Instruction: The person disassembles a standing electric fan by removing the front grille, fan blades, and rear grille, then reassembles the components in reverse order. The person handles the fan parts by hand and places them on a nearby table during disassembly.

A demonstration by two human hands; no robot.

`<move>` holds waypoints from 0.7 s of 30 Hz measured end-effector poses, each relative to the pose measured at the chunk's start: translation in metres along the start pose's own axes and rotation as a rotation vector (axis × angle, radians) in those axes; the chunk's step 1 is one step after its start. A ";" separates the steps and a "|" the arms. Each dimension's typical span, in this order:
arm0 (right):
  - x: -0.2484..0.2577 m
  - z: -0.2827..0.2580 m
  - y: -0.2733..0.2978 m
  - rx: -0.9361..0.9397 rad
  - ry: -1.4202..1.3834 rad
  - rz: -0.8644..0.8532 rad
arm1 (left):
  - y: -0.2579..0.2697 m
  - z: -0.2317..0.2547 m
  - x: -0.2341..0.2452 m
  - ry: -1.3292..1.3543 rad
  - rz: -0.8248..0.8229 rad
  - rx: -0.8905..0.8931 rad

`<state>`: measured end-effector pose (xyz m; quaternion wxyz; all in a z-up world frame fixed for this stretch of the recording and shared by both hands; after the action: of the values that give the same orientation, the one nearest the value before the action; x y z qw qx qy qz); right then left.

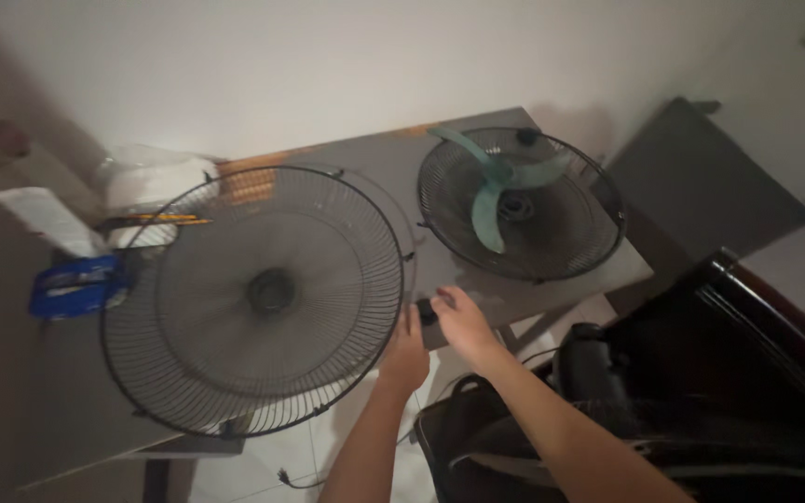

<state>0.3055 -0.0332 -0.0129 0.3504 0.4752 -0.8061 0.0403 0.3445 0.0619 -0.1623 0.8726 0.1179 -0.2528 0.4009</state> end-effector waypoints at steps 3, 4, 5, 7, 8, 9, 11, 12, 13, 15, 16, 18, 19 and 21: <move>0.005 0.007 0.008 -0.106 0.006 -0.062 | -0.001 0.002 -0.001 -0.344 -0.064 -0.146; 0.010 0.010 0.011 -0.097 0.025 -0.053 | 0.001 0.001 -0.004 -0.345 -0.072 -0.129; 0.013 0.012 0.012 -0.088 0.044 -0.045 | 0.002 -0.001 -0.006 -0.346 -0.080 -0.113; 0.017 0.019 0.017 -0.060 0.053 -0.043 | 0.009 -0.006 -0.011 -0.344 -0.125 -0.024; 0.020 0.018 0.017 -0.034 0.039 -0.040 | 0.009 -0.008 -0.012 -0.346 -0.159 0.038; 0.023 0.017 0.017 -0.009 0.025 -0.038 | 0.007 -0.009 -0.013 -0.348 -0.192 0.100; 0.034 0.010 0.009 -0.012 0.040 -0.011 | -0.011 0.011 -0.003 -0.456 -0.041 -0.039; 0.035 0.013 0.014 -0.030 0.049 -0.012 | -0.007 0.017 -0.004 -0.503 0.021 -0.094; 0.038 0.013 0.018 -0.026 0.051 -0.015 | -0.005 0.020 -0.011 -0.519 -0.015 -0.088; 0.042 0.005 0.021 -0.008 0.043 -0.019 | -0.007 0.023 -0.016 -0.562 -0.078 -0.080; 0.044 0.005 0.025 -0.039 0.048 -0.025 | -0.005 0.024 -0.016 -0.528 -0.052 -0.070; 0.048 0.000 0.027 -0.089 0.056 -0.029 | -0.010 0.028 -0.009 -0.464 0.010 -0.056; 0.049 -0.004 0.028 -0.083 0.080 -0.024 | -0.013 0.029 -0.004 -0.412 0.011 -0.045; 0.053 -0.006 0.030 -0.077 0.129 -0.009 | -0.016 0.034 0.003 -0.304 0.006 -0.024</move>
<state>0.2684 -0.0535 0.0315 0.4200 0.4611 -0.7807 0.0382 0.3459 0.0396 -0.1320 0.8245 0.1659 -0.3871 0.3780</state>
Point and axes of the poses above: each hand's wrist, its own y-axis away from the middle knuckle, its own x-axis out of the back of the hand, z = x × y, the point moved 6 cm from there along -y, towards the middle knuckle, and after that the axes turned 14 degrees about y, right-handed, at the moved point
